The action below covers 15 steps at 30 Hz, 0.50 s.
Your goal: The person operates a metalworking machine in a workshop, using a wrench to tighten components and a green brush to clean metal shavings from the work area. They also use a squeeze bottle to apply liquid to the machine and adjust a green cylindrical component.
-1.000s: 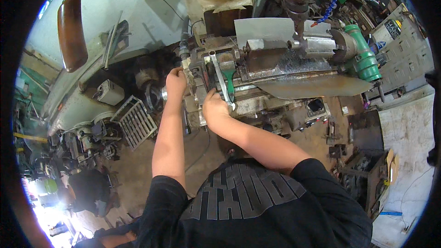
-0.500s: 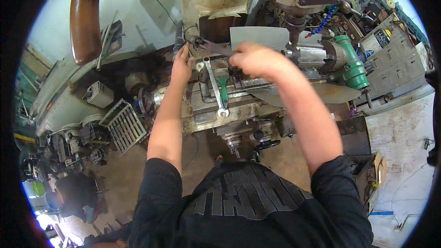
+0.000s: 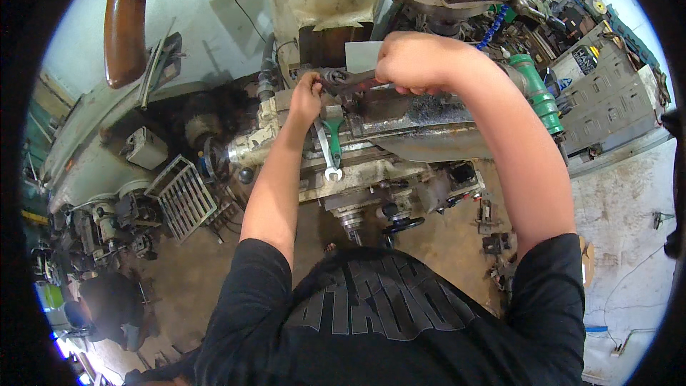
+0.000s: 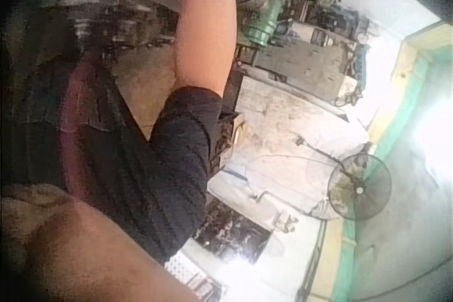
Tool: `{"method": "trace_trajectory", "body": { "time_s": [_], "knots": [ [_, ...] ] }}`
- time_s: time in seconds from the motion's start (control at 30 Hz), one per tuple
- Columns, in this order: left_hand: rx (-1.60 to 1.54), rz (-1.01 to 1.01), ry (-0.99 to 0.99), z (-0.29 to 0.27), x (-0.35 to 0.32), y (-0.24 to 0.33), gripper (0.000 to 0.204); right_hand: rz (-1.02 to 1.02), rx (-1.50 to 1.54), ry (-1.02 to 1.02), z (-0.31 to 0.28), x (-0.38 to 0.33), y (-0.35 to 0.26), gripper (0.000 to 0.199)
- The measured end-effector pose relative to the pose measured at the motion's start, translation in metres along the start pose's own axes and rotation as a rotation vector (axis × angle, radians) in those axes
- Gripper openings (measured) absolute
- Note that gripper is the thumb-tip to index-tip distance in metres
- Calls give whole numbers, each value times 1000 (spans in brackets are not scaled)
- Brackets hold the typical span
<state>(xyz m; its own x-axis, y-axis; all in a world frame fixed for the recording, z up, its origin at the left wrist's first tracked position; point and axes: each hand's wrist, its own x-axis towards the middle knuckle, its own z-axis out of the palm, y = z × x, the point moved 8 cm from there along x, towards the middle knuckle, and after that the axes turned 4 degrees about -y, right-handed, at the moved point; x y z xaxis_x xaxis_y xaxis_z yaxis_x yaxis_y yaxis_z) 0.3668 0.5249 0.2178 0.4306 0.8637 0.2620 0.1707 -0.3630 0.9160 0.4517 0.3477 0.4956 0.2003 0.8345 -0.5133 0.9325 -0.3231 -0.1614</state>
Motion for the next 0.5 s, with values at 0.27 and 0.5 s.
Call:
{"method": "trace_trajectory", "body": {
  "time_s": [0.27, 0.5],
  "knots": [
    [-167, -115, -129, 39, 0, -21, 18, -123, -397, 59, -9, 11, -52, 26],
    [-56, -228, -232, 30, -13, 9, 23, -247, -347, 188, 17, 0, -48, 29]
  ]
}}
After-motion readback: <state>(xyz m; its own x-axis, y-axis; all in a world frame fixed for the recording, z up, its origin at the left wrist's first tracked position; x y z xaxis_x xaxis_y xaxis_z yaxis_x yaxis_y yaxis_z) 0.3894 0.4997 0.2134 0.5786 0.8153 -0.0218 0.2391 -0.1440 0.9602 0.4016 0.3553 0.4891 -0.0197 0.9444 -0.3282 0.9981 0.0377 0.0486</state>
